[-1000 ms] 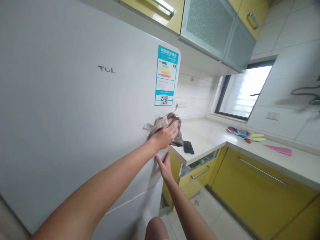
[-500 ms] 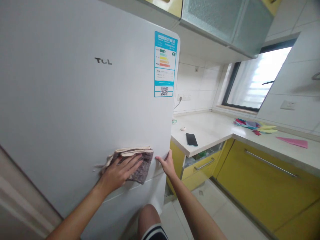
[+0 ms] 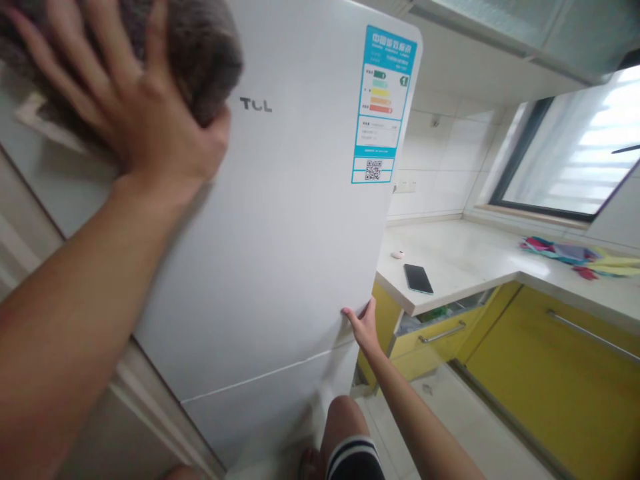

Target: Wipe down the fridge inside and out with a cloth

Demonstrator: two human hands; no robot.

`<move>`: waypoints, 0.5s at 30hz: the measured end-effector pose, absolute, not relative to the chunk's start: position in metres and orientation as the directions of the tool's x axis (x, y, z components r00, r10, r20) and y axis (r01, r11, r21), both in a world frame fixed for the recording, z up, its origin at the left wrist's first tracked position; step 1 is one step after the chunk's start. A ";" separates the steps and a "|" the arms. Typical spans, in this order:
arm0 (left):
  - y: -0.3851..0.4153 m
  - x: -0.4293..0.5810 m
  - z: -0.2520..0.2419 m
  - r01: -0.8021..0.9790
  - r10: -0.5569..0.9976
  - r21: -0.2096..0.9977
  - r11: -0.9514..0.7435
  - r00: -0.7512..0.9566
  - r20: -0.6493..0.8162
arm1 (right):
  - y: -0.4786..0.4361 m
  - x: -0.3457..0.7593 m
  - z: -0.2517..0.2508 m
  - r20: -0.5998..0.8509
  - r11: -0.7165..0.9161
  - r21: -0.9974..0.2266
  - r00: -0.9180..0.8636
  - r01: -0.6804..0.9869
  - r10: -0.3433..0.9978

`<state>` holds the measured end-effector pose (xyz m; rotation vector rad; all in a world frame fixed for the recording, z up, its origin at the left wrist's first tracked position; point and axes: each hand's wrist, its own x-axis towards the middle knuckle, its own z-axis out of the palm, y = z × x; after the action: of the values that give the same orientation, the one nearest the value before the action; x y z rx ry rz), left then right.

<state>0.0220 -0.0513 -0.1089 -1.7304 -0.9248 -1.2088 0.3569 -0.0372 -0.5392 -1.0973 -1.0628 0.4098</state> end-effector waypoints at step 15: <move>-0.070 0.078 -0.457 0.402 0.102 -0.712 -0.575 0.899 0.426 | -0.040 0.359 -0.534 0.533 0.457 -0.846 0.445 0.275 0.720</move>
<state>0.0779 -0.0704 -0.4575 -2.1652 -0.3601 -0.4267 0.3590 -0.0405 -0.5337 -1.1079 -1.1214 0.3602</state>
